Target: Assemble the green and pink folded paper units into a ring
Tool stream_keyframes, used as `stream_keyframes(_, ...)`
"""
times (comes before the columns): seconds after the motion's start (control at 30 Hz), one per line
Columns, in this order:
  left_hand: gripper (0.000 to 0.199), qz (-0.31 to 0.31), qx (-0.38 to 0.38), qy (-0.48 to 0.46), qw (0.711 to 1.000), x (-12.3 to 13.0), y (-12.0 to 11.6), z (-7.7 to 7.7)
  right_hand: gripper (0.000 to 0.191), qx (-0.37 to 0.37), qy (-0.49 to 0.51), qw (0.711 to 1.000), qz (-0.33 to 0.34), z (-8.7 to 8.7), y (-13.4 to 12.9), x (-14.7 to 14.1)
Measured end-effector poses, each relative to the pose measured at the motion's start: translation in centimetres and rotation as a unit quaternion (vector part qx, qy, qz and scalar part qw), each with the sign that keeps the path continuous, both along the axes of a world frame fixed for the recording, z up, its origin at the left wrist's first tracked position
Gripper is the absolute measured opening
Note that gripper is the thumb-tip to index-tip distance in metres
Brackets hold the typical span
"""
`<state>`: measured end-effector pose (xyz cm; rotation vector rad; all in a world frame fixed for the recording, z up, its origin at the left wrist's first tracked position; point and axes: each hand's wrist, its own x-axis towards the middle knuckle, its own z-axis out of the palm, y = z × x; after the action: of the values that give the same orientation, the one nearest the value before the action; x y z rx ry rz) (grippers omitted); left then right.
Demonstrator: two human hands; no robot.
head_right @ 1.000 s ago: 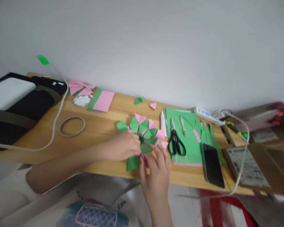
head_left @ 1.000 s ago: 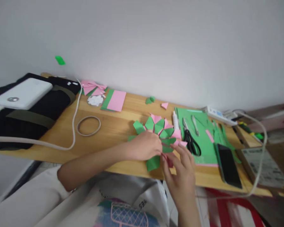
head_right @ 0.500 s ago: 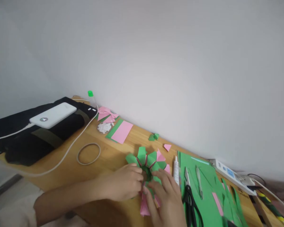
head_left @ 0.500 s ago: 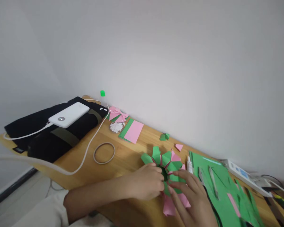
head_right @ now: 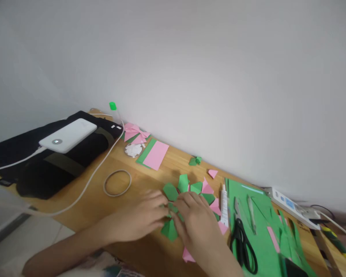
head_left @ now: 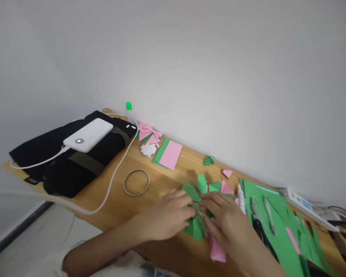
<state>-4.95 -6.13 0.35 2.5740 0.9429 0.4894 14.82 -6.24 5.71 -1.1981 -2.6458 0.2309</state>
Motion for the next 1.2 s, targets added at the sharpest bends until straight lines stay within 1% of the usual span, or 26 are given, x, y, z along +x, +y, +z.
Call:
stream_keyframes(0.03,0.013,0.059,-0.021,-0.004,0.998,-1.3,-0.1,0.1,0.014,-0.007,0.004,1.000,0.000,0.0,-0.3,0.1)
stream_keyframes(0.07,0.015,0.132,-0.035,0.001,0.991,-2.8,-0.3,0.0,0.014,-0.012,0.008,1.000,0.000,-0.1,-0.5,0.2)
stream_keyframes(0.1,0.015,0.209,-0.047,0.017,0.977,-4.2,-0.5,-0.3,0.014,-0.017,0.011,1.000,-0.001,-0.2,-0.8,0.4)
stream_keyframes(0.13,0.016,0.273,-0.061,0.039,0.959,-5.5,-0.7,-0.6,0.014,-0.020,0.013,1.000,-0.003,-0.2,-1.0,0.5)
stream_keyframes(0.17,0.015,0.317,-0.072,0.052,0.944,-6.8,-1.1,-1.1,0.013,-0.023,0.013,1.000,-0.006,-0.3,-1.3,0.7)
stream_keyframes(0.2,0.014,0.340,-0.081,0.058,0.935,-7.8,-1.4,-1.6,0.014,-0.027,0.013,1.000,-0.009,-0.4,-1.6,0.7)
stream_keyframes(0.27,0.011,0.354,-0.091,0.057,0.929,-9.4,-2.2,-2.8,0.014,-0.040,0.008,0.999,-0.017,-0.4,-2.2,0.4)
stream_keyframes(0.37,0.014,0.351,-0.092,0.026,0.932,-10.2,-3.0,-4.1,0.015,-0.057,0.009,0.998,-0.025,-0.4,-3.1,-0.4)
stream_keyframes(0.43,0.018,0.347,-0.091,-0.012,0.933,-10.0,-3.1,-4.5,0.014,-0.064,0.021,0.997,-0.028,-0.3,-3.5,-0.9)
stream_keyframes(0.5,0.018,0.332,-0.096,-0.064,0.936,-9.5,-3.0,-4.4,0.015,-0.069,0.039,0.996,-0.027,-0.4,-3.9,-1.3)
stream_keyframes(0.57,0.016,0.300,-0.110,-0.128,0.939,-8.8,-3.0,-3.7,0.016,-0.058,0.064,0.996,-0.031,-0.6,-4.1,-1.5)
stream_keyframes(0.63,0.018,0.262,-0.124,-0.184,0.939,-7.8,-3.1,-2.6,0.019,-0.025,0.093,0.994,-0.049,-0.8,-4.2,-1.7)
stream_keyframes(0.7,0.020,0.219,-0.136,-0.249,0.934,-6.7,-3.2,-1.1,0.027,0.016,0.126,0.989,-0.071,-0.9,-4.2,-1.9)
stream_keyframes(0.8,0.013,0.135,-0.160,-0.370,0.905,-4.8,-3.0,1.4,0.041,0.069,0.177,0.978,-0.091,-0.4,-3.8,-2.3)
stream_keyframes(0.87,0.007,0.081,-0.153,-0.415,0.893,-3.6,-2.5,3.0,0.045,0.100,0.215,0.966,-0.100,0.3,-3.4,-2.3)
stream_keyframes(0.93,0.005,0.046,-0.117,-0.412,0.902,-2.5,-1.9,4.7,0.041,0.130,0.251,0.953,-0.106,1.2,-2.8,-2.1)
stream_keyframes(1.0,0.005,0.025,-0.069,-0.382,0.921,-1.6,-1.2,6.2,0.036,0.149,0.287,0.940,-0.108,2.0,-2.3,-1.7)
stream_keyframes(1.1,0.008,0.018,0.005,-0.299,0.954,-0.4,-0.4,8.2,0.034,0.139,0.332,0.926,-0.113,3.0,-1.8,-0.8)
stream_keyframes(1.2,0.013,0.004,0.060,-0.224,0.973,0.5,0.3,9.5,0.036,0.125,0.366,0.914,-0.127,3.5,-1.7,-0.2)
